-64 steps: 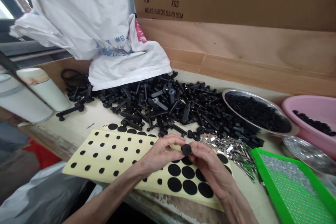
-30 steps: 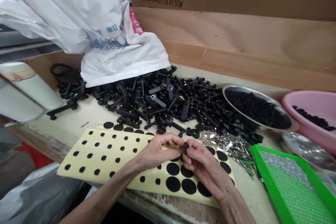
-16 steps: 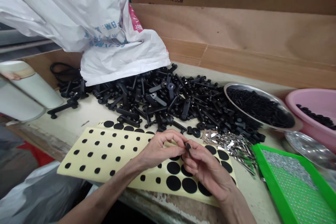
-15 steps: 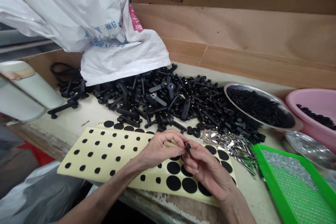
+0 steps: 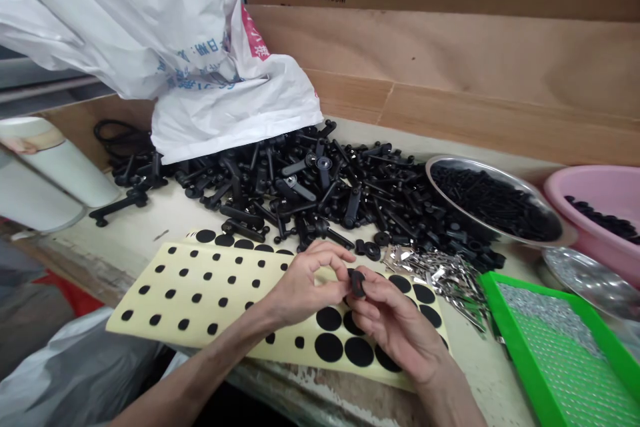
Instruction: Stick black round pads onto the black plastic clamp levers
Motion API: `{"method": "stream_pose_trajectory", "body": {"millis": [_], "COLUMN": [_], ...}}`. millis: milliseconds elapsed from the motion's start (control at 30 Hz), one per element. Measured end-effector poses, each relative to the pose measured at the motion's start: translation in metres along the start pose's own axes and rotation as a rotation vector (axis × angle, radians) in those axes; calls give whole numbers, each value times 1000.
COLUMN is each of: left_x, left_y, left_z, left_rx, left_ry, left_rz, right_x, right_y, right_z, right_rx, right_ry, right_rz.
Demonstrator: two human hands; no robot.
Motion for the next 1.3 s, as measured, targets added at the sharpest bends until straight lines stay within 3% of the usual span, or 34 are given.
{"method": "stream_pose_trajectory", "body": {"millis": [133,233,367,533,667,867,967,1067,1200,1300], "left_x": [0,6,18,22,16,26,31,31,33,35], "left_y": [14,15,3,-11,-7,4,20,40,41,37], "left_z": [-1,5,14,10,-1,6,10,10,15,20], "left_rx": [-363,-683,-1097,-1276,-1165,-1122,-1021,-735,-286,-86], "left_ry": [-235,-414,-624,-675,-567,-533,-445,-204,153,277], "left_rz": [-141,-147,-14,371,510,506,306,58,-66,-157], "right_x": [1,2,4,3,2,1,2,7,12,13], "right_y": [6,8,7,10,14,16,12,2,-17,-28], "right_z": [5,11,20,24,26,26,25,23,8,-5], "right_rx": [-74,-73,-42,-26,-28,16,112,332,539,627], "right_ry": [6,41,132,187,200,218,249,318,299,256], "right_rz": [-37,-62,-119,-166,-185,-171,-176,-179,-117,-71]}}
Point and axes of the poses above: each hand's wrist, its own x-axis away from the middle knuckle, its own y-axis out of the back of the hand, z = x × y, the point moved 7 cm from there along -x, towards the middle knuckle, and after that the axes turned 10 degrees about -z, right-handed, at the moved point
